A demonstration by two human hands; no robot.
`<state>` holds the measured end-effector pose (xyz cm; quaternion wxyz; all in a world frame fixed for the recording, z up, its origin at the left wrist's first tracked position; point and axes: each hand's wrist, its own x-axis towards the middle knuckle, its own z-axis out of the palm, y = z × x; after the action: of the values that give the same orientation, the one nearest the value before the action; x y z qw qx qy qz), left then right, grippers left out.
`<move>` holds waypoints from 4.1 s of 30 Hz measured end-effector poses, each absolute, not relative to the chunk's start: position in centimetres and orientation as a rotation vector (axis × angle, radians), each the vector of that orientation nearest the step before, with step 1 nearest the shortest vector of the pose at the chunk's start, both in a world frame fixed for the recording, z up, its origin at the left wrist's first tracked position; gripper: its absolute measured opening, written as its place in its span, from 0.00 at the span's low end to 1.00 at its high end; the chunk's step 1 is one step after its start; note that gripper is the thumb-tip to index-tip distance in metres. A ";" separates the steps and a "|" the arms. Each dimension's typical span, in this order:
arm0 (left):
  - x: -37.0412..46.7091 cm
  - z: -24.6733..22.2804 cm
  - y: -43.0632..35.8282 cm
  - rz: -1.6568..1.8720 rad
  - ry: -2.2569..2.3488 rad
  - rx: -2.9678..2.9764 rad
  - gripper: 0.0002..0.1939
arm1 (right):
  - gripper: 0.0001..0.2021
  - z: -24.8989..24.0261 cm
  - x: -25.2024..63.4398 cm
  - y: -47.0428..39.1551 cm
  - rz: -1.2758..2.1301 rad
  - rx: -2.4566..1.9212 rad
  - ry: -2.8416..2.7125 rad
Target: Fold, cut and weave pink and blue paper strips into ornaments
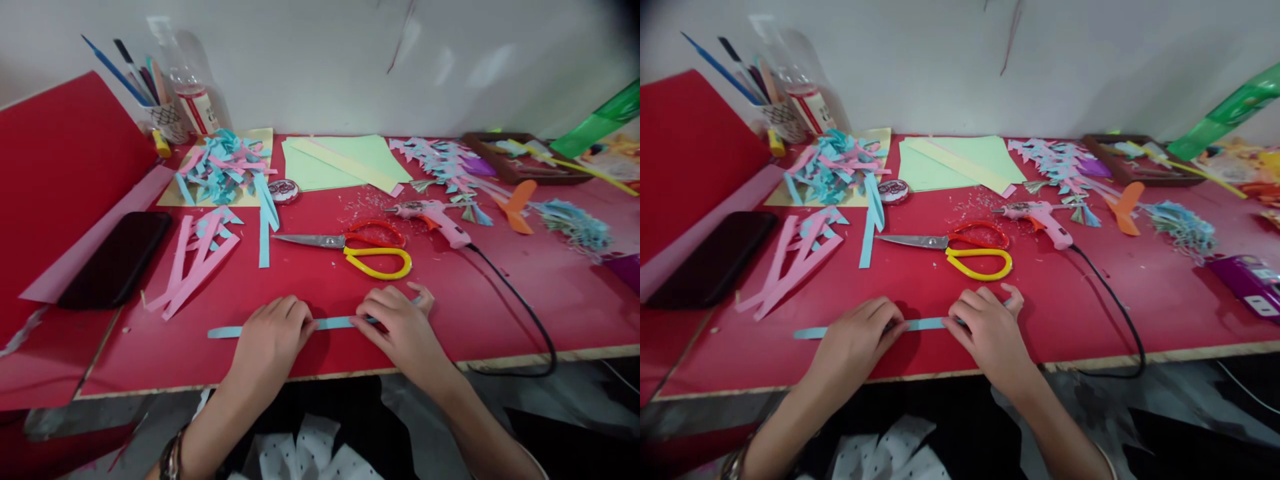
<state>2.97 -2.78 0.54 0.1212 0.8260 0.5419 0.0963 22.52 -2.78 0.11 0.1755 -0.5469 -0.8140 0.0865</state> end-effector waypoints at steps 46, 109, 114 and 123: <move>-1.1 -0.7 -7.2 0.352 1.441 2.888 0.25 | 0.09 -0.1 22.6 -2.5 0.243 -1.528 -2.334; -4.0 -0.1 -2.5 0.252 1.637 2.522 0.12 | 0.07 0.4 18.8 -1.8 0.047 -1.394 -2.657; -3.6 0.1 -3.1 0.293 1.626 2.729 0.12 | 0.07 0.4 18.8 -1.6 0.029 -1.386 -2.697; 0.2 -0.1 -5.9 0.291 1.310 2.947 0.23 | 0.09 0.4 18.9 -1.5 0.049 -1.356 -2.682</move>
<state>0.16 -5.92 -0.15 -0.0483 0.9091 0.4040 0.0897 18.89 -1.50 0.37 0.0679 -0.4501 -0.8902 0.0162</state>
